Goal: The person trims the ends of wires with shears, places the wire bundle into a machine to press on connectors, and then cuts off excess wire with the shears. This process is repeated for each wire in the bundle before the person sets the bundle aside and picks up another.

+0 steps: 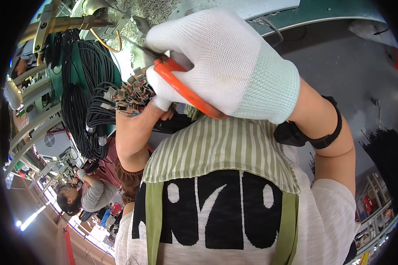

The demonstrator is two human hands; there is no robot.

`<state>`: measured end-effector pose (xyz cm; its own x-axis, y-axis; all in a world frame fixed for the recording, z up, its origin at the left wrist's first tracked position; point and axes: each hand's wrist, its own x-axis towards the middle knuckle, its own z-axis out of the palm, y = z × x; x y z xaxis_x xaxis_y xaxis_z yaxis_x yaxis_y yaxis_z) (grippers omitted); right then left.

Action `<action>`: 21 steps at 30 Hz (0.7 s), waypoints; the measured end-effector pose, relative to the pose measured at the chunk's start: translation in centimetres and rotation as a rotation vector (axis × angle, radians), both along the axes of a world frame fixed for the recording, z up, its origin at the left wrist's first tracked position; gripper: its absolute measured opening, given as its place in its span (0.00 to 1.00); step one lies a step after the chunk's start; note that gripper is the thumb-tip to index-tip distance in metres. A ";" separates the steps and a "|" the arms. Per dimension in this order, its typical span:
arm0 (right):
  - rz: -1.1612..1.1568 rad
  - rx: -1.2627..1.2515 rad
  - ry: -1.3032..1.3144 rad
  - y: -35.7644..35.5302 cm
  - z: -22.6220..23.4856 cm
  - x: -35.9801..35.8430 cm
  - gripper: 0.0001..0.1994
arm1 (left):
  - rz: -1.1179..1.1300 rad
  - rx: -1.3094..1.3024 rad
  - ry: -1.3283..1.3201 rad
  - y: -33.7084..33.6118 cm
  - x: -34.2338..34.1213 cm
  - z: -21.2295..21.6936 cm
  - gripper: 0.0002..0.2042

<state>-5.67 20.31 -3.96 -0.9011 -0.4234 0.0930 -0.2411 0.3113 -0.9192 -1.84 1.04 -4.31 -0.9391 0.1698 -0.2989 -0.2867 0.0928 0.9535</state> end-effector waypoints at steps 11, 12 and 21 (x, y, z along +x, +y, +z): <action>-0.040 0.027 0.553 1.1 -1.9 1.5 0.17 | 0.008 0.356 -0.060 -0.6 -1.4 -0.2 0.10; 0.004 0.098 0.609 1.4 -2.4 1.8 0.17 | 0.023 0.402 -0.085 -0.5 -1.5 -0.2 0.10; 0.332 0.793 0.280 5.4 -17.1 5.0 0.07 | -0.106 0.403 -0.112 -2.9 -2.8 0.3 0.12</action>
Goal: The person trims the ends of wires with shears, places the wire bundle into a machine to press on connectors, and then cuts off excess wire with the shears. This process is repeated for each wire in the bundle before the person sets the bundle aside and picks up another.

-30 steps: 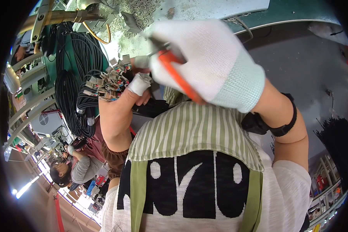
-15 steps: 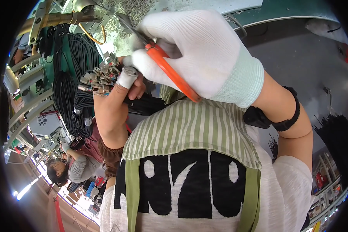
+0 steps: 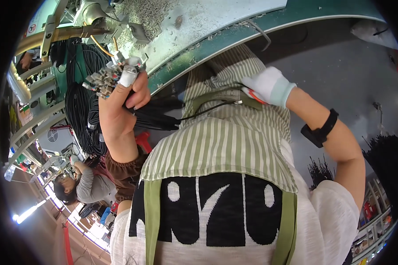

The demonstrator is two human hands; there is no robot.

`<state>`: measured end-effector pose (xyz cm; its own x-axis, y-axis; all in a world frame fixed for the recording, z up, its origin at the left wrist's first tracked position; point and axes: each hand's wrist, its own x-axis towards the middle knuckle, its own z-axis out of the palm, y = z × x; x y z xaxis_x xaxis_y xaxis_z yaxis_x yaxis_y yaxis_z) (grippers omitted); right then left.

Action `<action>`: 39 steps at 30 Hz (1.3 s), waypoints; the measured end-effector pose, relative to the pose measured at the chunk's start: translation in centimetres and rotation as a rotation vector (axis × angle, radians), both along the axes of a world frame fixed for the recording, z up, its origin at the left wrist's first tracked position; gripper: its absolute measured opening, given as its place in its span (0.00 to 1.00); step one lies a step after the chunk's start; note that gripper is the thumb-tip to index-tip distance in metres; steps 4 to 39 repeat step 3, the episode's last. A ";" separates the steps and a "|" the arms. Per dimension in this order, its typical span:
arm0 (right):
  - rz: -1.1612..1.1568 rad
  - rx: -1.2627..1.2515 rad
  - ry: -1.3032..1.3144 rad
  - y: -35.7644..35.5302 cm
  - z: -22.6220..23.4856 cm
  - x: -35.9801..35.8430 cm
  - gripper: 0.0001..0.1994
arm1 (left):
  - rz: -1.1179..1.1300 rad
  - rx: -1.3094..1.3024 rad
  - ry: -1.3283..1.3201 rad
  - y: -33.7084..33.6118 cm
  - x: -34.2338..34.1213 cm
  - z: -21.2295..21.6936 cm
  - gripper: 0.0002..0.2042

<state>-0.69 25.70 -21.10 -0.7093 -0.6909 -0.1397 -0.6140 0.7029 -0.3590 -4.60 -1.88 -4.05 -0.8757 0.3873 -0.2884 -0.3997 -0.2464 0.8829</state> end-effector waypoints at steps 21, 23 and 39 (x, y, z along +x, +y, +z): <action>-0.079 -0.165 -0.083 0.1 2.9 0.0 0.14 | -0.083 -0.060 -0.105 -0.4 0.1 -0.3 0.13; -0.079 -0.165 -0.083 0.1 2.9 0.0 0.14 | -0.083 -0.060 -0.105 -0.4 0.1 -0.3 0.13; -0.079 -0.165 -0.083 0.1 2.9 0.0 0.14 | -0.083 -0.060 -0.105 -0.4 0.1 -0.3 0.13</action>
